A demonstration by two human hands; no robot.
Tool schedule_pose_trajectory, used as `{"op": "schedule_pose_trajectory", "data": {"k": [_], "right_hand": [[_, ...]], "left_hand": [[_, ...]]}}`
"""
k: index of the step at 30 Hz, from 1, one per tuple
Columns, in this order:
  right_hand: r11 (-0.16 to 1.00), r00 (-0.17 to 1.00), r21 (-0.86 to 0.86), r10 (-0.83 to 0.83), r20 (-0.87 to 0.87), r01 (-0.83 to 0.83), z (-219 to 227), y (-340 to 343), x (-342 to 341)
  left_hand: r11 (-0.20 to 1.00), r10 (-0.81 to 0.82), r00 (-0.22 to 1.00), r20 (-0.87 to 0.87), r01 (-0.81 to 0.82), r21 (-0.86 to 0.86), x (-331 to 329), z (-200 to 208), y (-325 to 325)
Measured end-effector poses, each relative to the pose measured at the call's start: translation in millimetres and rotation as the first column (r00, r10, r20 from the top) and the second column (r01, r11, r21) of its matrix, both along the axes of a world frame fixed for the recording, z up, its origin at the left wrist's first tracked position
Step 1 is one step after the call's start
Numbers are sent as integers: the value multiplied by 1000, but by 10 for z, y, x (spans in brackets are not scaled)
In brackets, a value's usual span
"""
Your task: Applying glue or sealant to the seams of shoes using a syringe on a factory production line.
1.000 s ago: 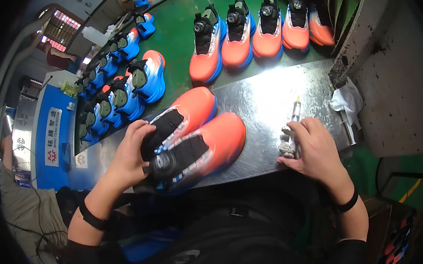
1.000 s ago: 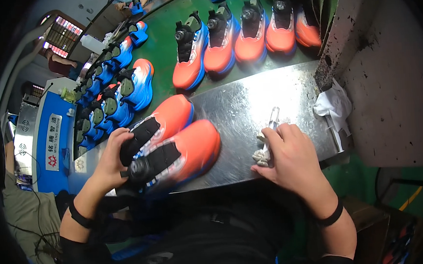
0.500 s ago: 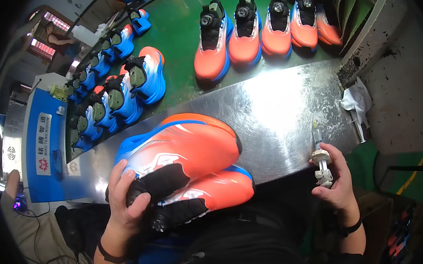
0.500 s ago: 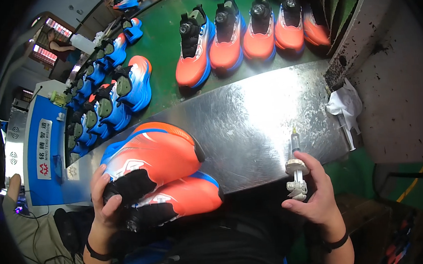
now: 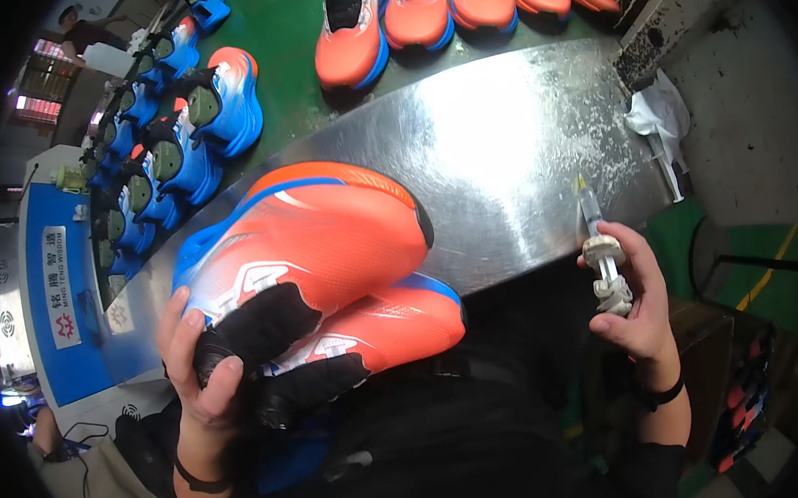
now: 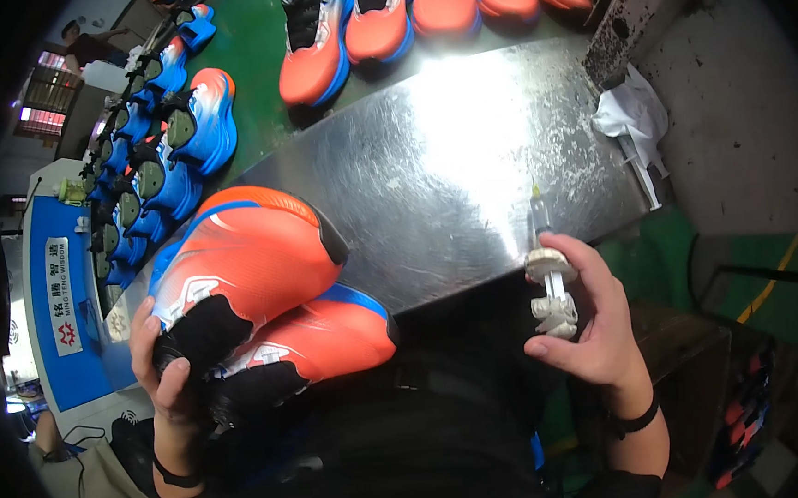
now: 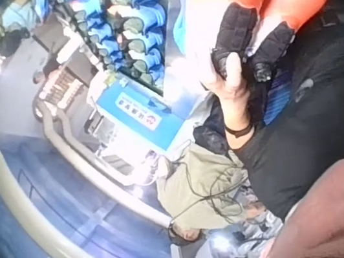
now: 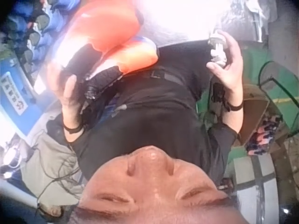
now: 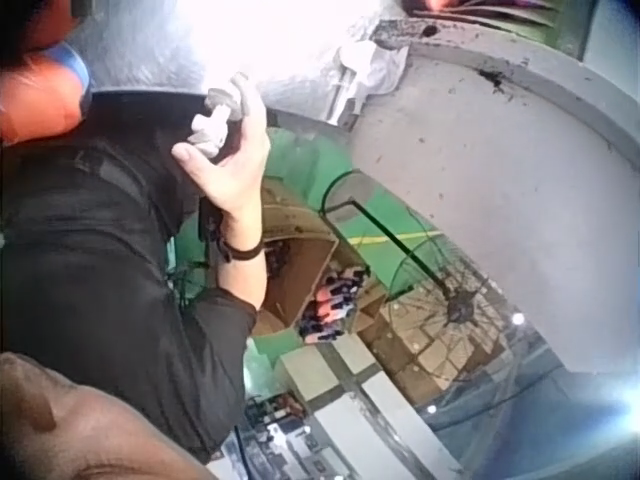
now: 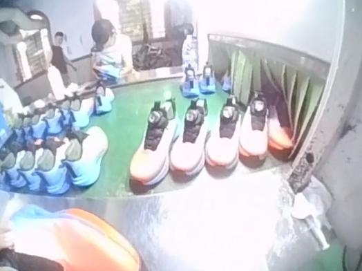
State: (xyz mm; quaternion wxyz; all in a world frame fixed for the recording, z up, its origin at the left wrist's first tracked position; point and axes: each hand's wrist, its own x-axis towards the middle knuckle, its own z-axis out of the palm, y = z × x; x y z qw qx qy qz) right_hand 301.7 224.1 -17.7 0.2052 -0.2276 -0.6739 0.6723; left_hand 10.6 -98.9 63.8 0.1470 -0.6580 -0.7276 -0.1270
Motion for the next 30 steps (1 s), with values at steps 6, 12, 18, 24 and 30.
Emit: {"op": "schedule_pose_trajectory", "data": {"k": [6, 12, 18, 24, 30], "right_hand": [[999, 1000, -49, 10, 19, -9, 26, -46, 81], [933, 995, -359, -52, -88, 17, 251, -178, 98], [895, 908, -387, 46, -417, -223, 343, -208, -230], [842, 768, -277, 224, -601, -463, 575, -206, -681], [762, 724, -306, 290, -626, -570, 438, -207, -927]], "left_hand": [[999, 35, 999, 16, -35, 26, 49, -13, -56], [999, 31, 1000, -5, -31, 43, 36, -36, -63], [999, 32, 999, -3, -32, 9, 16, 4, -110], [998, 56, 998, -23, -55, 43, 26, -12, -112], [996, 87, 995, -55, -86, 13, 51, -11, -186]]}}
